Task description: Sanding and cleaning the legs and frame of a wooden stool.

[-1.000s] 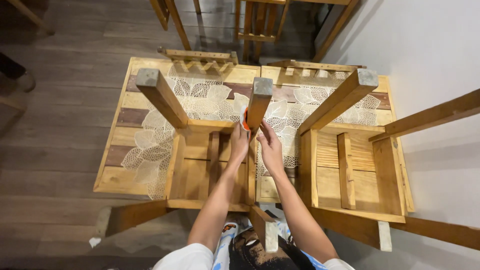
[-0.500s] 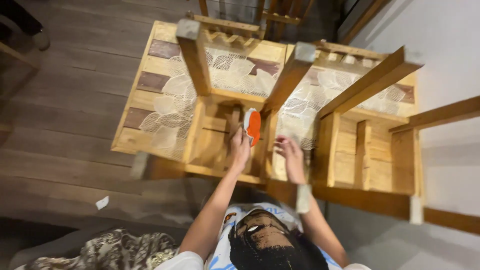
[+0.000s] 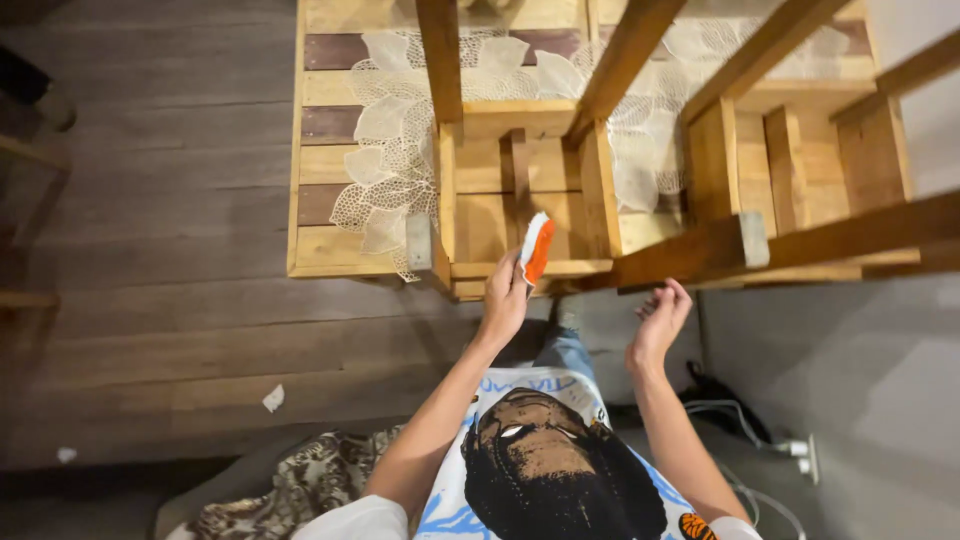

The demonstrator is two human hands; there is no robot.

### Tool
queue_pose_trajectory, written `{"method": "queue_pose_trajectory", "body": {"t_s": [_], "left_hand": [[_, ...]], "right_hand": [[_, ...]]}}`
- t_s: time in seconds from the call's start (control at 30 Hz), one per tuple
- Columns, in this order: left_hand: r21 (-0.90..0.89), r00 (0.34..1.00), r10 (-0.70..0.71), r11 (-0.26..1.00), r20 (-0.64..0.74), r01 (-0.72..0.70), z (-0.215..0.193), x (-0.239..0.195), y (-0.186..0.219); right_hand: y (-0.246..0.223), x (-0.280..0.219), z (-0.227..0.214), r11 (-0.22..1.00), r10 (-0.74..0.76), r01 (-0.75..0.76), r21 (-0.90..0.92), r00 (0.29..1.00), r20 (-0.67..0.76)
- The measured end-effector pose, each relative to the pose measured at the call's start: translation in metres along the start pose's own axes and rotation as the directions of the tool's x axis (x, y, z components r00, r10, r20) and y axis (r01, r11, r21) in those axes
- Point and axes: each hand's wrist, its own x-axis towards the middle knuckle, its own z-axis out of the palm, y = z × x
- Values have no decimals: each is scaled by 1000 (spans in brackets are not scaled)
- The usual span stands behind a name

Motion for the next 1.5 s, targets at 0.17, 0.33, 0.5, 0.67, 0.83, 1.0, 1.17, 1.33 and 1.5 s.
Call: {"method": "queue_pose_trajectory", "body": {"t_s": [0.17, 0.33, 0.5, 0.67, 0.83, 1.0, 1.17, 1.33, 1.5], "left_hand": [[-90, 983, -132, 985, 126, 144, 8, -1, 40], [-117, 972, -76, 988, 223, 104, 38, -2, 81], [-182, 947, 179, 974, 265, -133, 76, -3, 123], [-62, 925, 298, 955, 234, -291, 119, -14, 139], [54, 848, 526, 847, 70, -530, 154, -6, 154], [189, 850, 523, 843, -66, -504, 185, 6, 138], [326, 815, 562, 804, -143, -497, 199, 5, 107], [404, 825, 533, 808, -190, -429, 212, -10, 38], [455, 924, 355, 853, -143, -257, 214, -30, -20]], "right_hand": [[-63, -32, 31, 998, -65, 63, 15, 992, 106], [-68, -29, 32, 976, -207, 213, -37, 971, 119], [-108, -43, 35, 972, -211, 232, -50, 942, 260], [-140, -34, 17, 951, -223, 290, -110, 886, 407], [-142, -15, 2, 911, -269, 402, -98, 756, 597], [-100, 27, -26, 973, -87, 208, -96, 723, 686], [-114, 44, -29, 992, -9, 103, -72, 631, 776], [-111, 67, -33, 990, 74, 58, -130, 570, 818], [-126, 61, -24, 985, 128, 21, -174, 590, 797]]}}
